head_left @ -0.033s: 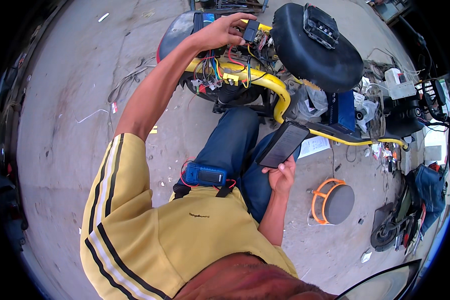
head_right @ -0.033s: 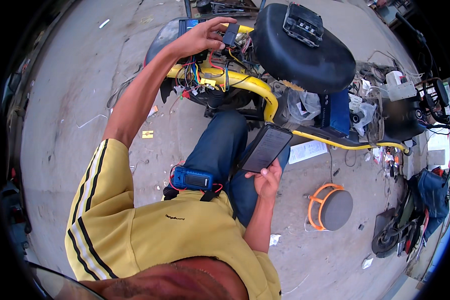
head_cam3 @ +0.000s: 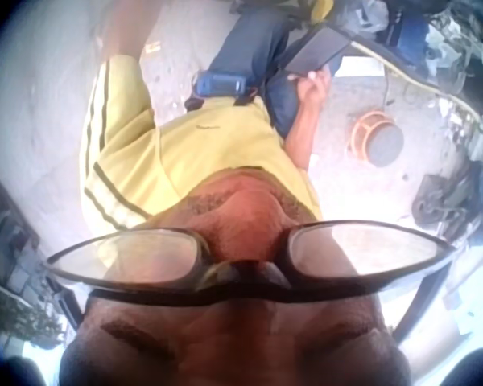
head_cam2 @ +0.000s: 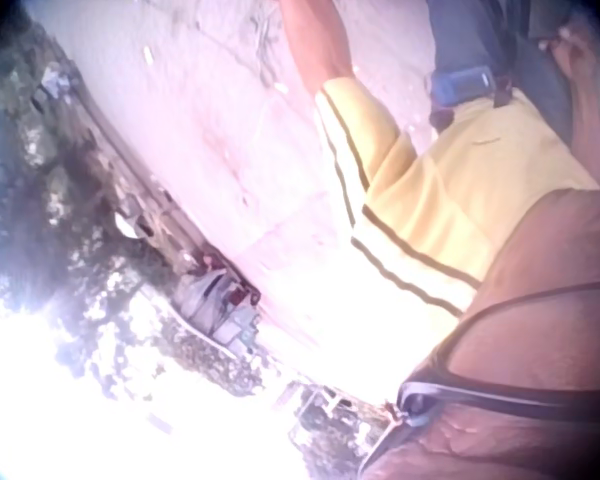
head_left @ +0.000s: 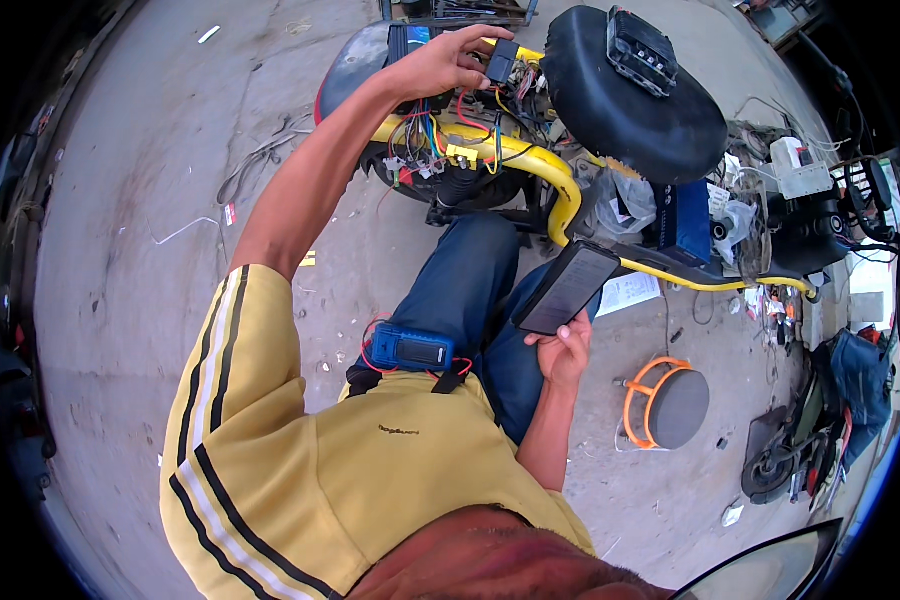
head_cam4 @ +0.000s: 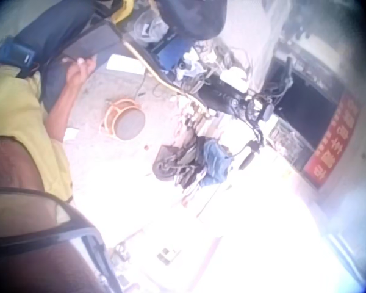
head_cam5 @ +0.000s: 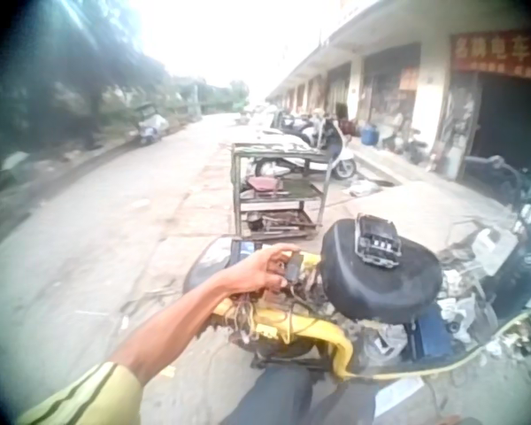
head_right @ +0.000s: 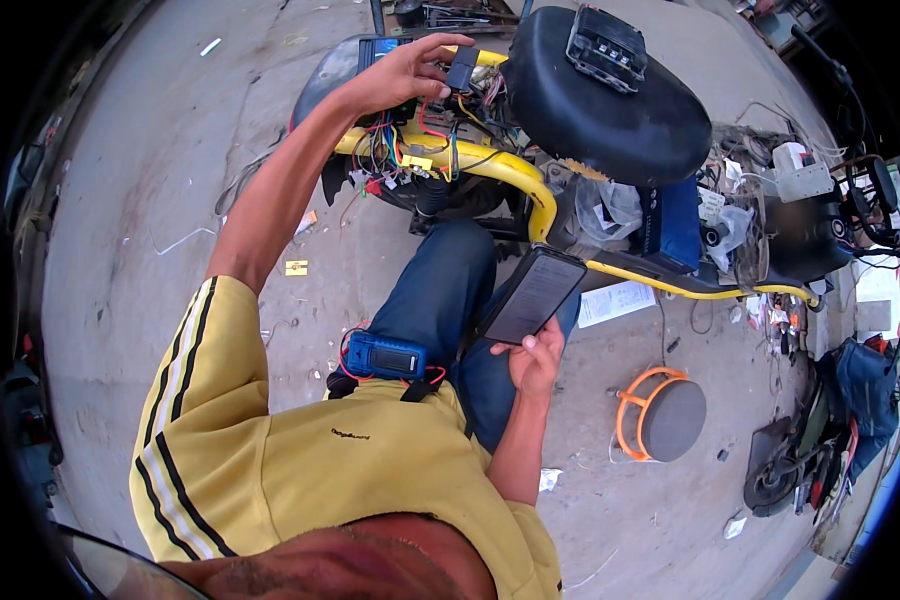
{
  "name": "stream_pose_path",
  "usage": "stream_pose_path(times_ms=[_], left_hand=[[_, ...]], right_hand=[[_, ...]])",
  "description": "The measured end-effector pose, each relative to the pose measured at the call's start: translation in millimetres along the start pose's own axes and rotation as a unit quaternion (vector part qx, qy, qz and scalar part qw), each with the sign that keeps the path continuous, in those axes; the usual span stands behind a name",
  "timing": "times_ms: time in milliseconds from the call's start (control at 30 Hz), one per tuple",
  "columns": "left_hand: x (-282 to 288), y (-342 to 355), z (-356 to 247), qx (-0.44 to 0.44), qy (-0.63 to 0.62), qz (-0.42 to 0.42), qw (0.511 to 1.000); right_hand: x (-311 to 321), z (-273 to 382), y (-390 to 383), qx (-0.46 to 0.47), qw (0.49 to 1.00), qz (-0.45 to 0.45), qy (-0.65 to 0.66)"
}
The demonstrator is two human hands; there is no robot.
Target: The person repairs the wiring of a yellow electric scooter. They use a smartphone to reference information, then connect and adjust wires near the seat using a multimeter and pliers.
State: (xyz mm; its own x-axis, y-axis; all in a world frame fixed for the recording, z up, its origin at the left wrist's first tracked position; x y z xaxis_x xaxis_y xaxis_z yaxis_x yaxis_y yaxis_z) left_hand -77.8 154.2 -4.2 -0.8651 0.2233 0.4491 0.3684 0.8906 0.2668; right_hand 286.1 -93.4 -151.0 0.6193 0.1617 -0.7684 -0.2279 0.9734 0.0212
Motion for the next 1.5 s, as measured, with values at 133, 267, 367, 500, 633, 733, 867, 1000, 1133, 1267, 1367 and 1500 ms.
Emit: stream_pose_path(times_ms=[133, 267, 367, 500, 633, 733, 867, 1000, 1133, 1267, 1367, 1500], left_hand=[[2, -4, 0, -0.009, -0.006, -0.008, 1.000], [3, -3, -2, -0.010, -0.042, 0.006, 0.999], [1, -2, -5, 0.003, -0.027, -0.001, 1.000], [1, -2, -3, -0.007, -0.027, 0.003, 1.000], [1, -1, 0, -0.011, -0.035, 0.013, 0.999], [0, -3, -5, -0.002, -0.030, 0.015, 0.999], [3, -5, -5, 0.008, -0.008, 0.008, 1.000], [1, -5, -5, 0.001, -0.021, 0.002, 1.000], [2, -5, -6, 0.000, -0.016, 0.004, 1.000], [3, -4, -4, 0.003, -0.026, 0.006, 1.000], [3, -3, -1, 0.001, -0.041, 0.005, 0.999], [4, -1, 0, 0.005, -0.046, 0.016, 0.999]], right_hand=[[-1, -2, 1, 0.005, 1.000, -0.004, 0.009], [1, -6, 3, 0.005, 1.000, 0.008, 0.002], [5, -7, 7, -0.003, 1.000, 0.003, -0.001], [4, -8, 10, -0.014, 1.000, 0.005, 0.013], [-2, -10, 12, -0.018, 1.000, 0.008, 0.024], [2, -13, 14, -0.022, 1.000, 0.013, 0.017], [3, -11, 16, -0.025, 1.000, 0.008, 0.012], [3, -8, 15, -0.017, 1.000, 0.006, 0.007], [6, -8, 15, -0.016, 1.000, 0.002, 0.008], [3, -8, 16, -0.015, 1.000, 0.002, 0.012], [4, -8, 17, -0.015, 1.000, 0.006, 0.011], [2, -6, 17, -0.020, 1.000, -0.005, 0.011]])
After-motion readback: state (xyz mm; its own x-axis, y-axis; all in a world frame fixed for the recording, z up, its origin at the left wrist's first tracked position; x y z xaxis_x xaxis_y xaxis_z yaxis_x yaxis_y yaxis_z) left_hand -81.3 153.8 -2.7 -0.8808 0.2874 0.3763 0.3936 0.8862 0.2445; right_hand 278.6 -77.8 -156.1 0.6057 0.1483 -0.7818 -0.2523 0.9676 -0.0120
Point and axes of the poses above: each hand's wrist, its own y-axis towards the middle knuckle, its own x-axis out of the back of the hand, z = x × y, the point moved 1 cm from there along y, towards the middle knuckle, and after that the axes turned 5 degrees about y, right-handed, at the moved point
